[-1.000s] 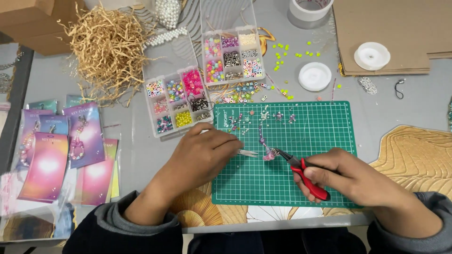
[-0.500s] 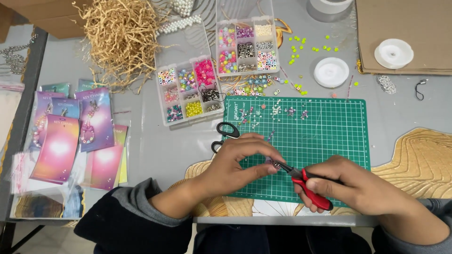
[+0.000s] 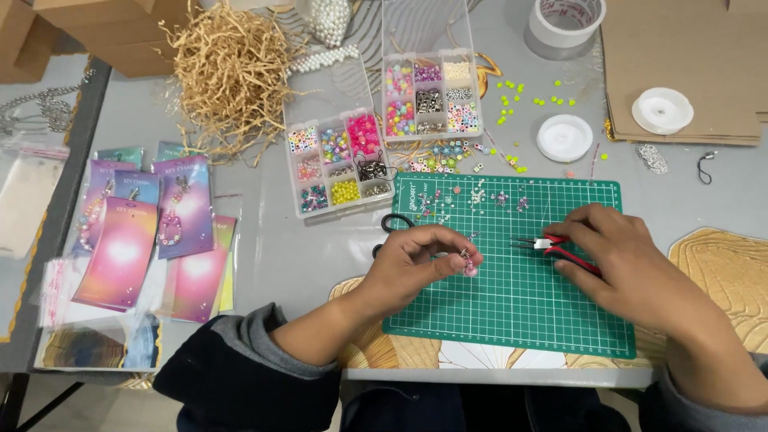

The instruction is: The person uses pliers and scissors to attach a metal clasp to a beaded keychain on a green cutting mat. They then attach the finished keychain to a cardboard backing card and place it into a clear plastic sleeve.

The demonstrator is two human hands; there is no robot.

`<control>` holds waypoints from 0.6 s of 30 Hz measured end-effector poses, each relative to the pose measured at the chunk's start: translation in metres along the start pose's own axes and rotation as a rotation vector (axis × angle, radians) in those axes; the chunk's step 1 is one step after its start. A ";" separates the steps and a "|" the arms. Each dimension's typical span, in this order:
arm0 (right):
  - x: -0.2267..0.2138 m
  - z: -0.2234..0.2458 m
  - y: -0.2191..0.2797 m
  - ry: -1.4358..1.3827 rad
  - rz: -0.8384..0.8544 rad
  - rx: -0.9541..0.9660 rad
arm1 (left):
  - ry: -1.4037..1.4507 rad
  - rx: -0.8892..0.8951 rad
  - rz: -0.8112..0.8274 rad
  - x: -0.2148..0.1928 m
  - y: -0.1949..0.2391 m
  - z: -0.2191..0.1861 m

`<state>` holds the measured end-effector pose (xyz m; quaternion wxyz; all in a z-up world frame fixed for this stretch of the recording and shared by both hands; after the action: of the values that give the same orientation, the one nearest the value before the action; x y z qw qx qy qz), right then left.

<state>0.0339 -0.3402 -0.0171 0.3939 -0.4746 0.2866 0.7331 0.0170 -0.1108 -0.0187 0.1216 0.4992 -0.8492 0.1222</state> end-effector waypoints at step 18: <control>-0.051 0.092 0.028 -0.243 -0.446 -0.180 | -0.383 0.251 -0.168 -0.005 0.006 -0.021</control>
<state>-0.0211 -0.2969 0.0666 0.5333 -0.4675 0.0592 0.7025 0.0155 -0.0967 -0.0008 -0.0950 0.5934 -0.7904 0.1193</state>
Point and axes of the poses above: each hand's wrist, its own y-axis away from the middle knuckle, its own x-axis out of the palm, z = x × y, the point moved 9 cm from there along -y, towards the middle knuckle, and after that the axes turned 4 degrees about -y, right-handed, at the moved point
